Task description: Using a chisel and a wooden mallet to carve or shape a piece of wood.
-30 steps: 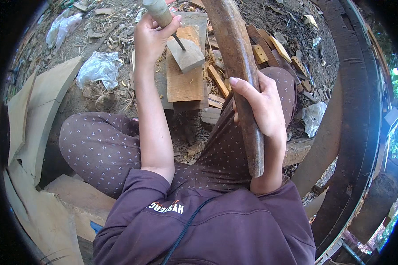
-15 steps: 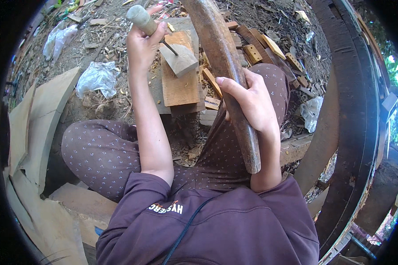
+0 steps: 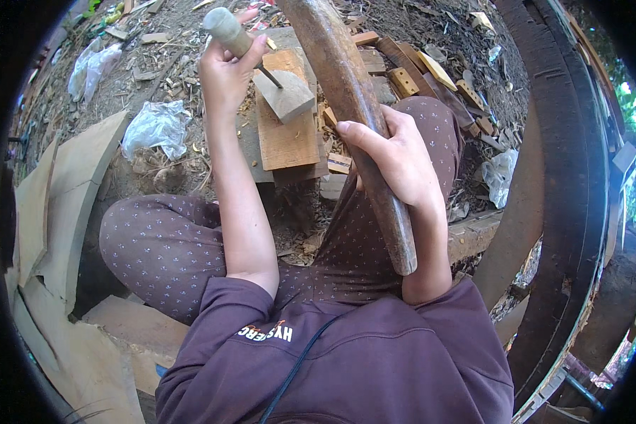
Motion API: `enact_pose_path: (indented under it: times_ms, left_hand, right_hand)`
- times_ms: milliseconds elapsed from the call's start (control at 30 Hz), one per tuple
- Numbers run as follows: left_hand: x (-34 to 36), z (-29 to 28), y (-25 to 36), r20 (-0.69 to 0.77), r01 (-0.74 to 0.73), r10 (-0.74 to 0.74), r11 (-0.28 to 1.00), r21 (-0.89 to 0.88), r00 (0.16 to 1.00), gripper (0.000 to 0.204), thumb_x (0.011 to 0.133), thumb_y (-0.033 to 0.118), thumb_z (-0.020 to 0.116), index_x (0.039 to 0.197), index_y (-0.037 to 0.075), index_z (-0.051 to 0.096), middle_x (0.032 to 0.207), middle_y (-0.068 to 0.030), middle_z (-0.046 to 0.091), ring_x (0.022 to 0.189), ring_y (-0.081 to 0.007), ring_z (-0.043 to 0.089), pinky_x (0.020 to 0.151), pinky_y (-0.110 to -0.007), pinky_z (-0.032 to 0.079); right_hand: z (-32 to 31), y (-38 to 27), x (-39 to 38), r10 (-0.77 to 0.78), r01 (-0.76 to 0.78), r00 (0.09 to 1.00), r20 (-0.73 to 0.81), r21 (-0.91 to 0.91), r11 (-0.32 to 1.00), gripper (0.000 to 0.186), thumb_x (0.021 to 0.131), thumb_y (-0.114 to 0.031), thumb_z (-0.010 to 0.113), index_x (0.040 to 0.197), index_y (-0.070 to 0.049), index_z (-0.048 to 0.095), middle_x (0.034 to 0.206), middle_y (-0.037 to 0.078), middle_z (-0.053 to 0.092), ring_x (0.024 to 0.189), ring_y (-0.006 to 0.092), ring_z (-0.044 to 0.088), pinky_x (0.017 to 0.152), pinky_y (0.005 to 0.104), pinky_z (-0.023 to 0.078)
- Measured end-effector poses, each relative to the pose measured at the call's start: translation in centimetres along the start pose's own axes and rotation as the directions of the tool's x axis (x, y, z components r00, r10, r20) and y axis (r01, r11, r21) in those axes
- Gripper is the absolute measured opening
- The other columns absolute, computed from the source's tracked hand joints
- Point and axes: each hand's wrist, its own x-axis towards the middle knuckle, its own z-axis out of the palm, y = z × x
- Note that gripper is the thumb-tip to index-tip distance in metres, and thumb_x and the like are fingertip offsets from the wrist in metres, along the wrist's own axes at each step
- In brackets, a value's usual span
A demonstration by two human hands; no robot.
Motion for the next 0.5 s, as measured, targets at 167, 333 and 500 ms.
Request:
enact_pose_path:
  times_ms: [167, 333, 500]
  left_hand:
    - [0.1, 1.0, 0.1, -0.051, -0.024, 0.037, 0.971, 0.238, 0.998, 0.026, 0.081, 0.017, 0.076, 0.104, 0.007, 0.068, 0.085, -0.0033, 0.071, 0.076, -0.0089, 0.067, 0.071, -0.025, 0.053]
    - [0.3, 1.5, -0.2, -0.074, 0.052, -0.033, 0.96, 0.275, 0.997, 0.02, 0.078, 0.021, 0.078, 0.09, 0.007, 0.068, 0.078, -0.0045, 0.071, 0.072, -0.0093, 0.067, 0.066, -0.026, 0.052]
    - [0.5, 1.5, 0.1, -0.097, 0.068, -0.043, 0.959, 0.275, 0.994, 0.023, 0.076, 0.021, 0.078, 0.086, 0.005, 0.066, 0.072, -0.006, 0.069, 0.065, -0.0123, 0.066, 0.063, -0.028, 0.052]
  right_hand:
    - [0.0, -0.4, -0.1, 0.0, 0.0, 1.0, 0.01, 0.009, 1.0, 0.03, 0.085, -0.025, 0.068, 0.09, 0.002, 0.057, 0.062, 0.005, 0.057, 0.045, 0.0113, 0.054, 0.041, 0.0248, 0.042]
    - [-0.4, -0.9, -0.6, -0.031, 0.031, 0.999, -0.022, 0.017, 0.999, 0.029, 0.084, -0.025, 0.068, 0.09, 0.002, 0.057, 0.062, 0.005, 0.057, 0.045, 0.0115, 0.055, 0.041, 0.0245, 0.042]
    - [-0.1, -3.8, -4.3, -0.199, 0.217, 0.972, -0.128, 0.144, 0.966, 0.031, 0.086, -0.019, 0.067, 0.103, 0.005, 0.057, 0.065, 0.003, 0.058, 0.049, 0.0085, 0.053, 0.044, 0.0227, 0.042]
